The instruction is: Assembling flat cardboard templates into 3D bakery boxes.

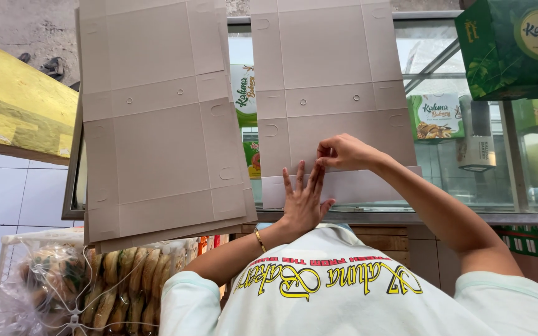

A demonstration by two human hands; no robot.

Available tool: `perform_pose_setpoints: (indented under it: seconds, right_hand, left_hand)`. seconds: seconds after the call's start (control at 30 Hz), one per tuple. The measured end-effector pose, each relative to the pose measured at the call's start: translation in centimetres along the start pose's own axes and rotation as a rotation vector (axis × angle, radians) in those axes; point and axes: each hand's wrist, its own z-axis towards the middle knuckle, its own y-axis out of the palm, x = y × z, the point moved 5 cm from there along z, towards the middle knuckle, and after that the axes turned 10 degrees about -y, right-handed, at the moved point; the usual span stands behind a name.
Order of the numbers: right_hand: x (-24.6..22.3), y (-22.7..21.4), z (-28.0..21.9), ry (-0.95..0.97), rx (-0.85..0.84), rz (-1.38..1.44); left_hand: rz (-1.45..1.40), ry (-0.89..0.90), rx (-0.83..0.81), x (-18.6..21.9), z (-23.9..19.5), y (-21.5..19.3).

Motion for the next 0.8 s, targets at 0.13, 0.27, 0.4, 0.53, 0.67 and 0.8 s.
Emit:
perform_pose_setpoints:
  seconds: [0.13,0.27,0.4,0.53,0.67,0.8]
  right_hand:
    - [-0.1,-0.1,-0.1,0.005,-0.006,-0.014]
    - [1.7,0.3,-0.1,0.060,0.002,0.194]
    - [4.4,2.0,-0.5,0.116,-0.089,0.680]
    - [4.4,1.9,-2.3,0.150,-0.097,0.947]
    - [3.4,0.3,-4.7,0.137,0.067,0.700]
    - [2.0,-0.8,-8.2,0.195,0.196,0.384]
  left_hand:
    - [-0.002,-0.003,-0.029,0.1,0.1,0.0]
    - [-0.001,0.010,-0.008,0.0,-0.1,-0.7]
    - [0.009,0.042,0.043,0.0,-0.3,-1.5]
    - [-0.029,0.062,0.033,-0.3,-0.3,-3.1]
    - [-0.097,0.055,-0.126,-0.3,-0.2,-4.5]
    - [-0.118,0.134,0.008,-0.4,-0.2,-3.9]
